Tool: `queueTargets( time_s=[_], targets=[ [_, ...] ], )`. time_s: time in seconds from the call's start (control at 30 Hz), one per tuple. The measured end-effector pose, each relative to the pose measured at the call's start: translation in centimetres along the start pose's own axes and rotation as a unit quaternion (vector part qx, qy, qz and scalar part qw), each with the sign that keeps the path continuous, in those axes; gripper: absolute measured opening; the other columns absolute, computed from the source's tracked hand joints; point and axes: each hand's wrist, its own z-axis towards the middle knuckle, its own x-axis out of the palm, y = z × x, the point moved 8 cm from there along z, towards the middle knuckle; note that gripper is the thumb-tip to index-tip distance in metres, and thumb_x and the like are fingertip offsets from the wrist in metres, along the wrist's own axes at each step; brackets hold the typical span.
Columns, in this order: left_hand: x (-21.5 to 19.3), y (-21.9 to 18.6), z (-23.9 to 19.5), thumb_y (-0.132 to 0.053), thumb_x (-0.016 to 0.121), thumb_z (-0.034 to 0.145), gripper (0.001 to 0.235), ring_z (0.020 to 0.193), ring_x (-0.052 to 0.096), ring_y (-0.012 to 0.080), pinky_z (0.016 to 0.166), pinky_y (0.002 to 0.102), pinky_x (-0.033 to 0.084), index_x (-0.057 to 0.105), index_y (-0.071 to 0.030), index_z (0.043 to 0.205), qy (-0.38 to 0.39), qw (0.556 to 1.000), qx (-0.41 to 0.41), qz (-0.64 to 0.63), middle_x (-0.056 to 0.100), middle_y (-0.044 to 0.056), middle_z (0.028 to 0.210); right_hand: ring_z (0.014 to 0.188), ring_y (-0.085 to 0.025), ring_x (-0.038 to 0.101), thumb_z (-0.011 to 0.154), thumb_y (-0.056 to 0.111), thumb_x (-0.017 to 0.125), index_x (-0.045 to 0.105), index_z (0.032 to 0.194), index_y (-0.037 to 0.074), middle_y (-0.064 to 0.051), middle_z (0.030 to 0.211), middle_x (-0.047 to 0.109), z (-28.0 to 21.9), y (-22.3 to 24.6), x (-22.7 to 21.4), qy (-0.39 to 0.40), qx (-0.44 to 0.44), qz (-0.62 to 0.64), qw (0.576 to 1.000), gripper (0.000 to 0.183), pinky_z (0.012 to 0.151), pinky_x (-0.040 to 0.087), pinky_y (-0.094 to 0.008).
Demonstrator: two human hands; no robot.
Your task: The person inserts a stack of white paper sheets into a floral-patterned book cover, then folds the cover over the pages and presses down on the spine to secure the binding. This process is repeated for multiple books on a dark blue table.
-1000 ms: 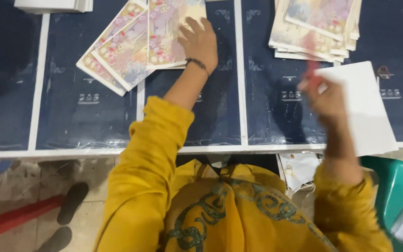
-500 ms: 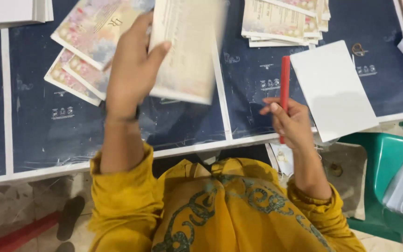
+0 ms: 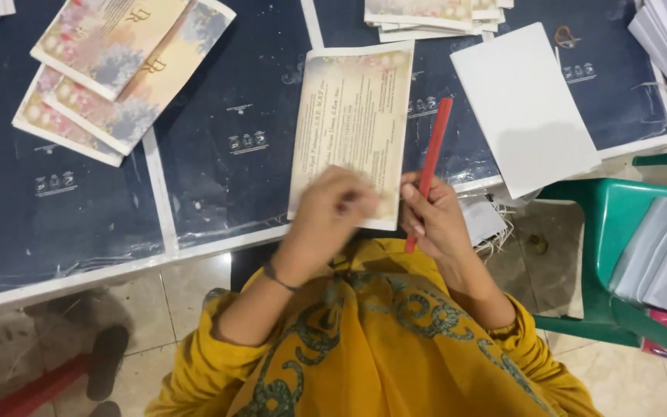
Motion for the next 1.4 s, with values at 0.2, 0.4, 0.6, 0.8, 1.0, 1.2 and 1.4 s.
queueTargets(
  time_s=[0.2, 0.4, 0.6, 0.8, 1.0, 1.2, 1.4],
  targets=[
    [0.7, 0.6, 0.9, -0.038, 0.090, 0.077, 0.038, 0.089, 0.073, 0.0385, 0.075, 0.042, 0.064, 0.068, -0.008, 0.084, 0.008, 0.994, -0.089, 0.059, 0.063, 0.010, 0.089, 0.027, -0.009, 0.043, 0.096, 0.000, 0.071, 0.066, 0.107, -0.004, -0.007, 0.052, 0.052, -0.8, -0.2, 1.3, -0.041, -0.002, -0.025, 0.999, 0.013, 0.026, 0.035, -0.023],
    [0.2, 1.3, 0.1, -0.021, 0.089, 0.075, 0.029, 0.091, 0.076, 0.0307, 0.080, 0.034, 0.065, 0.072, -0.002, 0.089, 0.024, 0.987, -0.146, -0.060, 0.069, 0.015, 0.094, 0.027, -0.007, 0.042, 0.094, -0.001, 0.073, 0.067, 0.103, -0.005, -0.004, 0.046, 0.047, -1.4, 1.0, 2.9, -0.074, 0.001, -0.043, 0.996, 0.011, 0.028, 0.033, -0.019],
    [0.0, -1.3, -0.7, -0.006, 0.094, 0.067, 0.047, 0.108, 0.071, 0.0437, 0.095, 0.045, 0.062, 0.068, 0.003, 0.106, 0.067, 0.995, -0.042, -0.055, 0.062, 0.021, 0.114, 0.028, -0.007, 0.041, 0.095, 0.001, 0.074, 0.069, 0.101, -0.002, -0.003, 0.047, 0.046, -1.7, 1.4, 2.8, -0.096, 0.017, -0.034, 0.995, 0.008, 0.027, 0.033, -0.019],
    [-0.4, -1.7, -0.2, 0.002, 0.091, 0.071, 0.039, 0.110, 0.071, 0.0443, 0.094, 0.045, 0.063, 0.075, 0.004, 0.106, 0.069, 0.992, -0.033, -0.105, 0.065, 0.024, 0.118, 0.028, -0.008, 0.043, 0.096, 0.000, 0.072, 0.069, 0.103, -0.003, -0.006, 0.047, 0.047, -1.3, 1.5, 2.3, -0.083, 0.009, -0.027, 0.996, 0.008, 0.028, 0.034, -0.018],
    [-0.2, -0.3, 0.9, -0.004, 0.094, 0.072, 0.037, 0.108, 0.073, 0.0354, 0.094, 0.039, 0.063, 0.078, 0.001, 0.105, 0.107, 0.981, -0.033, -0.161, 0.068, 0.018, 0.117, 0.030, -0.006, 0.043, 0.095, -0.003, 0.072, 0.071, 0.104, -0.004, -0.005, 0.051, 0.049, -1.3, 2.2, 2.1, -0.065, -0.006, -0.034, 0.997, 0.009, 0.029, 0.036, -0.017],
    [0.5, 0.4, 1.4, -0.004, 0.096, 0.071, 0.040, 0.108, 0.073, 0.0349, 0.092, 0.038, 0.064, 0.079, -0.001, 0.107, 0.121, 0.977, -0.024, -0.175, 0.068, 0.016, 0.116, 0.030, -0.005, 0.044, 0.093, -0.006, 0.073, 0.070, 0.104, -0.006, -0.006, 0.053, 0.050, -1.4, 2.5, 1.7, -0.062, -0.006, -0.034, 0.998, 0.012, 0.029, 0.037, -0.016],
    [0.7, 0.2, 1.4, -0.003, 0.093, 0.073, 0.039, 0.112, 0.071, 0.0400, 0.095, 0.043, 0.063, 0.078, 0.001, 0.108, 0.125, 0.979, -0.037, -0.155, 0.067, 0.019, 0.119, 0.030, -0.005, 0.042, 0.093, -0.004, 0.073, 0.071, 0.102, -0.006, -0.005, 0.053, 0.051, -1.8, 2.2, 1.5, -0.093, -0.003, -0.058, 0.994, 0.010, 0.028, 0.035, -0.018]
  ],
)
